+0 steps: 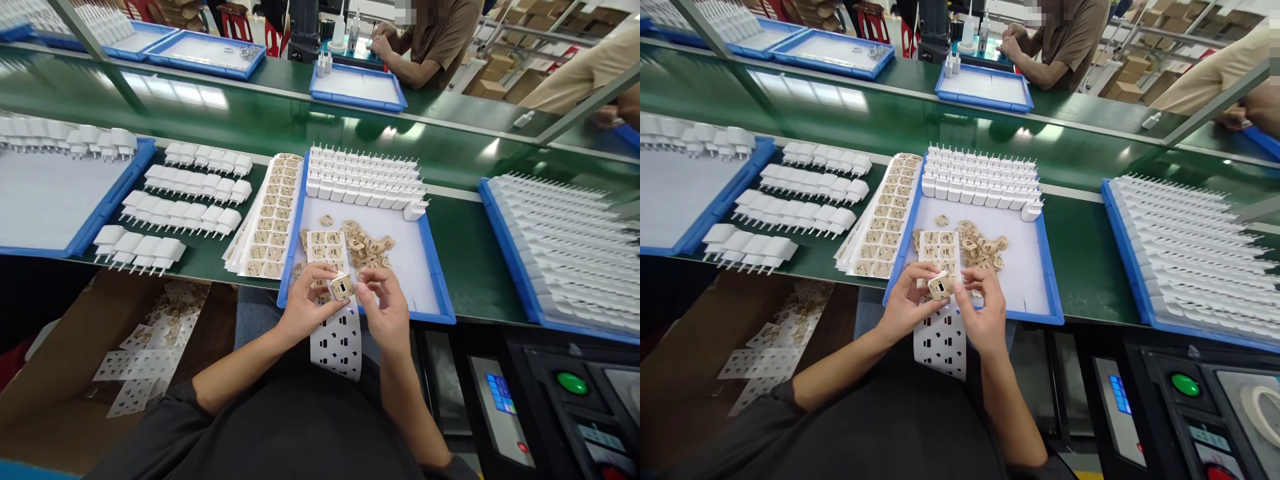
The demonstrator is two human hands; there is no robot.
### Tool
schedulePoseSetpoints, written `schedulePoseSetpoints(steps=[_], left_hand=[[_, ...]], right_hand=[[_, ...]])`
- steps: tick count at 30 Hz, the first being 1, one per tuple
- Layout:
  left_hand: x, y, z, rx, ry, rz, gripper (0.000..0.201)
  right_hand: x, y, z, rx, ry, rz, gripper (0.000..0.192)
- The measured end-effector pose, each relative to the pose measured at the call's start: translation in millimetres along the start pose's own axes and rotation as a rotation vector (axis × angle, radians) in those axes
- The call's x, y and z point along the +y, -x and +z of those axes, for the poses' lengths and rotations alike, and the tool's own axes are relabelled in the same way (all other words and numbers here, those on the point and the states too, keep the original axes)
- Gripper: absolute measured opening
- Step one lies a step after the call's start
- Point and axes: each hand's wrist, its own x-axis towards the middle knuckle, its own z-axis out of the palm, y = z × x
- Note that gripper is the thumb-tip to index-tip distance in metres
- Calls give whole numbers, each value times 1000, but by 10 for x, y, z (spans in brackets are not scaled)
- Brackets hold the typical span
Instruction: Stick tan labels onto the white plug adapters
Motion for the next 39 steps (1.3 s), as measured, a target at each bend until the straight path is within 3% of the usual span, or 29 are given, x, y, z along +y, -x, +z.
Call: schedulePoseSetpoints(steps=[3,8,14,20,25,27,30,33,36,39], left_hand=[[-8,17,12,1,-14,48,31],[-43,54,9,7,-108,167,36],[-77,64,-9,22,-228,266,37],[-58,63,-9,19,-204,244,38],[-31,66,-12,-30,-116,174,37],[-25,64,-12,-45,-87,149,38],[-13,58,-7,-38,-46,89,37],[-5,49,-5,-25,-15,35,34],[-5,40,-14,-33,7,9,35],[-9,32,-26,-25,22,-52,36]], right_hand=[[-10,48,78,-120,-215,97,24],[-30,56,255,-11,-508,186,8],[-5,45,335,22,-629,224,5],[48,24,281,-14,-550,244,4],[63,-37,127,-166,-429,171,12],[37,-60,83,-143,-309,74,10],[-28,-68,39,-56,-28,-214,3],[-65,-35,-18,-94,79,-417,7],[-13,-33,-113,-160,-136,-382,9],[110,-132,-213,41,-73,-218,8]])
